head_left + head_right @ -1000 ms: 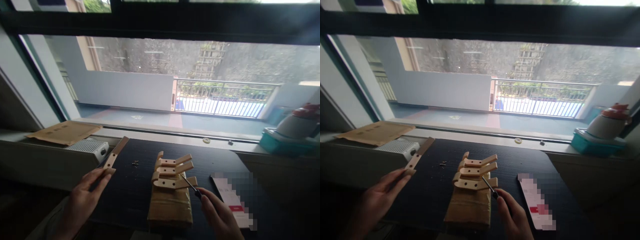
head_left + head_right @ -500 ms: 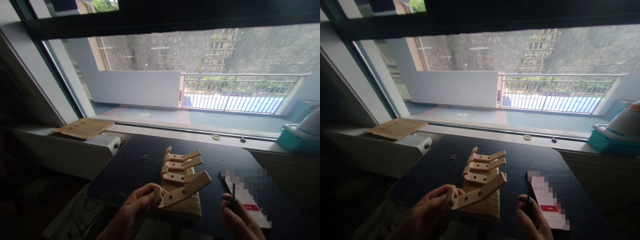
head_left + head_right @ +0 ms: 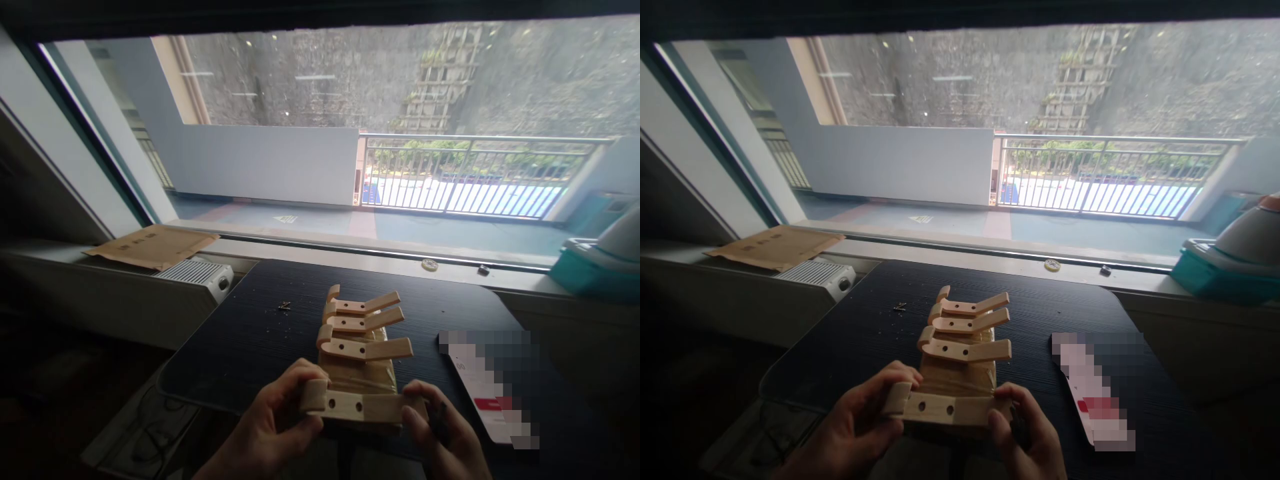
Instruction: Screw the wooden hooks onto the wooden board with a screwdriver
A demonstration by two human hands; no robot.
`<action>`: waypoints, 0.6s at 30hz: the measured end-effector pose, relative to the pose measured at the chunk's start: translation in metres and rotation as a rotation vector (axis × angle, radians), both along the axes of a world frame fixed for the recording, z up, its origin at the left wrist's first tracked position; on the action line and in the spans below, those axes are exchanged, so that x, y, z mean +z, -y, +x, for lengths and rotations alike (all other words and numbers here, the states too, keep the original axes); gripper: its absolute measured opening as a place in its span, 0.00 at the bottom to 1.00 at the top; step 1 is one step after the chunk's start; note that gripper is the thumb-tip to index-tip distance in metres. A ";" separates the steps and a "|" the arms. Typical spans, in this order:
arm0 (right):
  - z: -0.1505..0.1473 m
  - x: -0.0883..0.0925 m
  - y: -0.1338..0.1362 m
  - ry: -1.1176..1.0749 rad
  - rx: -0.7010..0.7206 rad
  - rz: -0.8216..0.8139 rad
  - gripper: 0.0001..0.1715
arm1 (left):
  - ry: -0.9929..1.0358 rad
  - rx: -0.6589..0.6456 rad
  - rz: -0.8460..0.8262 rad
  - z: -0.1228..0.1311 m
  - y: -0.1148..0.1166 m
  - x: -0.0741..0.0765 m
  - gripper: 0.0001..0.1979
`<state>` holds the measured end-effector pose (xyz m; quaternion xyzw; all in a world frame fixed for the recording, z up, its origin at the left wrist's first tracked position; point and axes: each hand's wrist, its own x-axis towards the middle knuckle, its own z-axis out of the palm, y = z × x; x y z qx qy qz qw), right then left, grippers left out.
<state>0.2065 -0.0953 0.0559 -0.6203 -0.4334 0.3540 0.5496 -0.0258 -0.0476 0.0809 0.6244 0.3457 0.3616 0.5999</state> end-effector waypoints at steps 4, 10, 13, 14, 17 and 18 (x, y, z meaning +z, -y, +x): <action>0.000 0.011 -0.013 0.060 -0.028 0.014 0.17 | -0.215 0.160 0.351 0.007 -0.015 0.004 0.12; -0.001 0.012 -0.023 0.099 -0.046 -0.001 0.15 | -0.435 0.206 0.622 0.002 -0.019 -0.004 0.14; -0.001 0.008 -0.023 0.118 -0.070 -0.031 0.16 | -0.467 0.214 0.704 -0.002 -0.018 -0.014 0.16; -0.002 0.008 -0.023 0.127 -0.076 -0.036 0.16 | -0.457 0.213 0.716 -0.003 -0.019 -0.018 0.16; -0.004 0.006 -0.022 0.169 -0.100 -0.057 0.16 | -0.380 0.208 0.716 -0.004 -0.021 -0.029 0.18; -0.005 0.005 -0.022 0.188 -0.114 -0.065 0.17 | -0.354 0.207 0.719 -0.004 -0.022 -0.032 0.18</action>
